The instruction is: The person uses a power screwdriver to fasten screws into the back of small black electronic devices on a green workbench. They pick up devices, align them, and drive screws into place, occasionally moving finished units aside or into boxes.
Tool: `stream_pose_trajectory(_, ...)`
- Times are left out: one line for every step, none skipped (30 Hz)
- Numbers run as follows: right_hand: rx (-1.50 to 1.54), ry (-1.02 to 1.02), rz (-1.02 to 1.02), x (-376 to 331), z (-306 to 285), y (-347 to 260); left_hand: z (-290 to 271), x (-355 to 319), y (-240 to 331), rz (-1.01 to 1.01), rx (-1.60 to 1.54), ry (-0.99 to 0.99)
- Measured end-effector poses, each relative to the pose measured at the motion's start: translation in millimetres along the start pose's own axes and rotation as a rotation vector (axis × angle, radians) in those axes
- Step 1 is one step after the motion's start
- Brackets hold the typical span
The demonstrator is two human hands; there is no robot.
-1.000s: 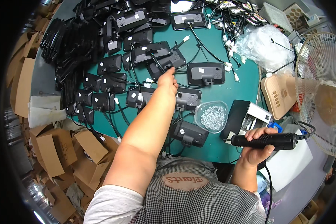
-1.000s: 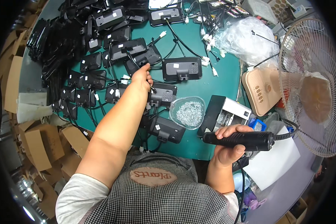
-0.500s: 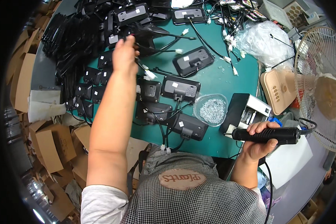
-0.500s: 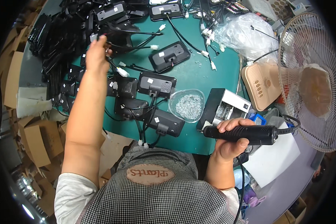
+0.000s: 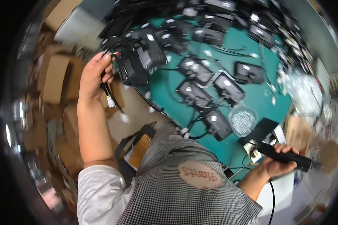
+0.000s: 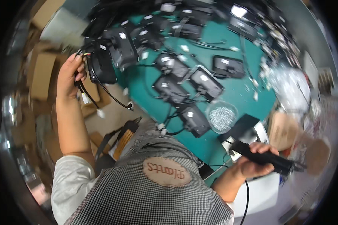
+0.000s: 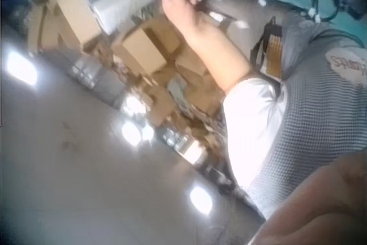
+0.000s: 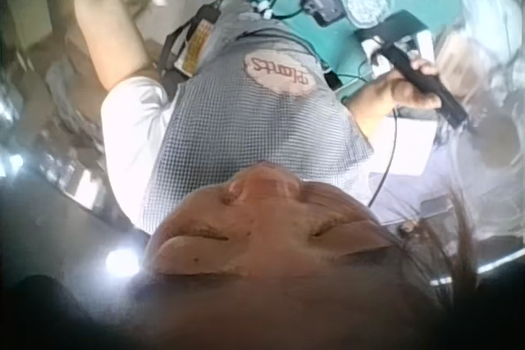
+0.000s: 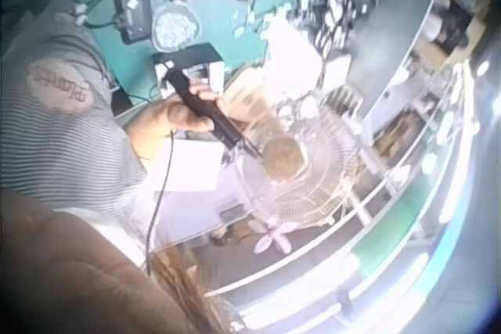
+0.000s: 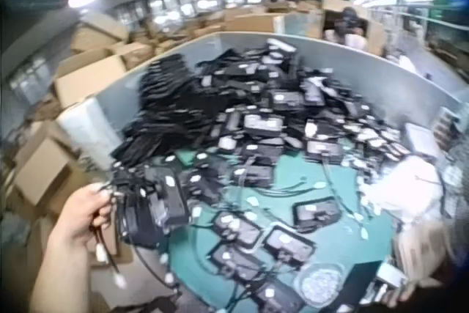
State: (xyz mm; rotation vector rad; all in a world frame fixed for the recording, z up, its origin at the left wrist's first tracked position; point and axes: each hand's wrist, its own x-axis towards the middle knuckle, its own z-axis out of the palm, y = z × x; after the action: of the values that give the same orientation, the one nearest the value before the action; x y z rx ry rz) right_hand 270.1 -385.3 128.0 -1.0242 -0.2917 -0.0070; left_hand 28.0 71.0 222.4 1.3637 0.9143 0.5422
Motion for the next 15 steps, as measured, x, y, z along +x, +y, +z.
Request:
stream_pose_trajectory(0.006, -0.053, 0.022, 2, -1, 2, -31, -19, -1, -0.051, 0.053, 0.072)
stream_pose_trajectory(0.017, -0.059, 0.035, 4, 1, 5, -64, -37, -8, -0.105, 0.092, 0.131)
stream_pose_trajectory(0.023, -0.081, 0.063, 6, 3, 9, -101, -59, -18, -0.157, 0.117, 0.189)
stream_pose_trajectory(0.028, -0.103, 0.086, 9, 6, 13, -135, -82, -30, -0.209, 0.137, 0.245)
stream_pose_trajectory(0.013, -0.122, 0.105, 12, 14, 17, -160, -107, -37, -0.288, 0.207, 0.343)
stream_pose_trajectory(-0.005, -0.141, 0.122, 13, 24, 21, -186, -129, -50, -0.344, 0.236, 0.408)
stream_pose_trajectory(0.008, -0.133, 0.153, 10, 54, 21, -213, -153, -63, -0.392, 0.321, 0.525)
stream_pose_trajectory(-0.025, -0.153, 0.167, 12, 62, 18, -245, -174, -89, -0.438, 0.389, 0.635)
stream_pose_trajectory(0.016, -0.134, 0.184, 14, 63, 27, -281, -201, -120, -0.455, 0.427, 0.691)
stream_pose_trajectory(0.040, -0.139, 0.223, 19, 70, 32, -317, -228, -153, -0.491, 0.465, 0.741)
stream_pose_trajectory(0.112, -0.264, 0.255, 33, 68, 40, -339, -247, -178, -0.514, 0.511, 0.784)
stream_pose_trajectory(0.064, -0.185, 0.208, 44, 72, 47, -352, -257, -206, -0.541, 0.545, 0.814)
stream_pose_trajectory(-0.091, -0.035, 0.093, 39, 107, 54, -362, -272, -232, -0.576, 0.463, 0.908)
stream_pose_trajectory(-0.136, 0.014, 0.066, 34, 136, 63, -375, -287, -256, -0.600, 0.377, 0.991)
stream_pose_trajectory(-0.123, -0.010, 0.088, 32, 155, 75, -391, -301, -279, -0.620, 0.402, 1.079)
